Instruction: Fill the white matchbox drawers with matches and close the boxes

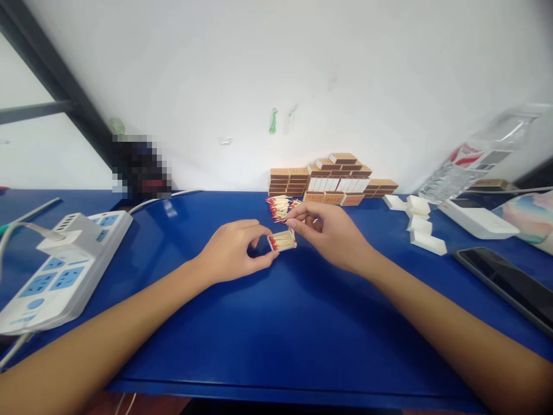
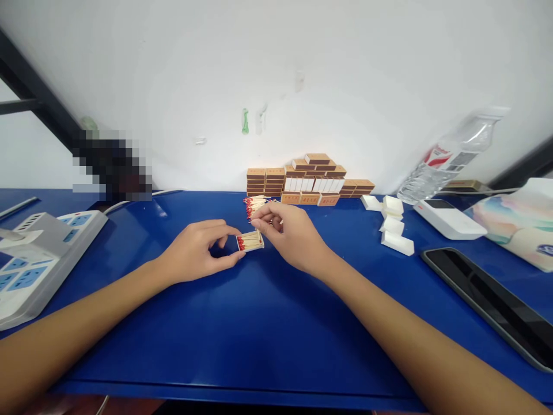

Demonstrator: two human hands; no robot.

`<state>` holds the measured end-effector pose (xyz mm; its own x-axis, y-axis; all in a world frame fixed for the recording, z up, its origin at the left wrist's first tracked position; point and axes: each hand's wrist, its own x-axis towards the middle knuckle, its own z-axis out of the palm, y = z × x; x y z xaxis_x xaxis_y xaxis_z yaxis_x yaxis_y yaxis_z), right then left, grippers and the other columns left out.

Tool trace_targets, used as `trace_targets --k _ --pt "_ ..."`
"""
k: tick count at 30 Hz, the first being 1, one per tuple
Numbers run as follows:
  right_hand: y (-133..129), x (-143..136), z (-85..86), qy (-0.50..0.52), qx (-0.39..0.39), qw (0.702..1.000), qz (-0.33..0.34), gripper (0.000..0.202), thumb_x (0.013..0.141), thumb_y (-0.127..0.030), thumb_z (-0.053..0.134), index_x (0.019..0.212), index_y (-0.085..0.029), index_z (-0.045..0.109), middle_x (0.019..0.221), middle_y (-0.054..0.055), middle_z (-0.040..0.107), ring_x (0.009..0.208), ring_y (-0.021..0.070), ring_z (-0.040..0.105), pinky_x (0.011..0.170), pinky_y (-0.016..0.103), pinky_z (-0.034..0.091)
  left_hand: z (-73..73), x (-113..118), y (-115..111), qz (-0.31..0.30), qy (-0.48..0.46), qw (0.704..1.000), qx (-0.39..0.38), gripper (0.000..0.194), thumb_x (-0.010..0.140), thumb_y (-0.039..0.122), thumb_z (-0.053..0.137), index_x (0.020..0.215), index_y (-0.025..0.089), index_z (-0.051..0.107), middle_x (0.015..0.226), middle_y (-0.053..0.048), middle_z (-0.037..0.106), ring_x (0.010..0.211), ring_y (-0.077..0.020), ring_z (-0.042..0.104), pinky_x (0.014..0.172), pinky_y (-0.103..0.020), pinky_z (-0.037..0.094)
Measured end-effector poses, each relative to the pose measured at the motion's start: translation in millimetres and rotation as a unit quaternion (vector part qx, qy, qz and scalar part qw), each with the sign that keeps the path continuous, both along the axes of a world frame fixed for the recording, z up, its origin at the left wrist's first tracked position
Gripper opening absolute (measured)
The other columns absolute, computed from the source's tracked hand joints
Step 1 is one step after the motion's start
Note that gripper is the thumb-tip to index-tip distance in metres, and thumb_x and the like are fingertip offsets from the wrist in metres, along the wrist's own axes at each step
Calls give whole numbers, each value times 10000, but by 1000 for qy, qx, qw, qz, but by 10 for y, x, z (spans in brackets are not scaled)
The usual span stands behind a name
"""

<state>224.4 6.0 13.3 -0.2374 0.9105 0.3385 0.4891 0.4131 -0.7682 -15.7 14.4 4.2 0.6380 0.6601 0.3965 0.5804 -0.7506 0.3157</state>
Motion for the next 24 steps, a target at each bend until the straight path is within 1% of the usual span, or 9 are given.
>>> trace_targets --k 2,4,8,12,16,20,24 --pt "-14 -52 -3 50 -14 999 -16 221 942 -427 701 929 -207 722 914 52 755 727 167 621 645 307 480 -16 4 5 6 -11 1000 11 241 909 389 723 1061 204 748 745 32 579 644 -117 521 648 -276 415" --pt "-31 -95 -15 78 -25 996 -21 257 920 -459 725 908 -203 718 902 57 757 751 176 639 663 314 490 -33 9 8 6 -23 1000 20 259 914 398 719 1074 197 743 752 28 586 652 -120 525 653 -278 423" --pt "-62 -147 -45 84 -34 995 -30 310 899 -511 736 879 -201 721 836 51 750 711 175 625 657 325 491 -47 14 -3 8 -39 998 41 274 929 416 705 1071 184 739 754 18 589 668 -129 536 654 -281 429" --pt "-69 -158 -52 105 -47 993 -14 349 878 -548 746 875 -200 719 875 68 773 753 194 669 690 339 519 -40 13 -6 20 -58 996 59 277 921 414 717 1060 175 736 750 13 591 665 -131 541 648 -279 435" --pt "-65 -147 -45 112 -57 992 -9 356 872 -550 753 881 -196 726 878 73 773 749 195 674 696 340 520 -37 10 7 31 -64 995 67 280 923 418 713 1065 179 738 755 12 597 656 -128 546 637 -275 438" --pt "-56 -130 -60 89 -56 994 -14 324 889 -522 741 887 -199 731 869 64 756 745 192 646 707 345 503 -47 8 15 28 -66 995 69 278 922 411 714 1072 178 737 760 12 603 661 -128 548 639 -275 440" --pt "-38 -92 -84 11 -21 998 -51 305 911 -515 719 893 -212 743 825 41 685 705 173 556 672 331 451 -64 6 31 20 -68 995 73 274 924 399 719 1074 171 737 760 12 600 665 -127 544 639 -274 434"
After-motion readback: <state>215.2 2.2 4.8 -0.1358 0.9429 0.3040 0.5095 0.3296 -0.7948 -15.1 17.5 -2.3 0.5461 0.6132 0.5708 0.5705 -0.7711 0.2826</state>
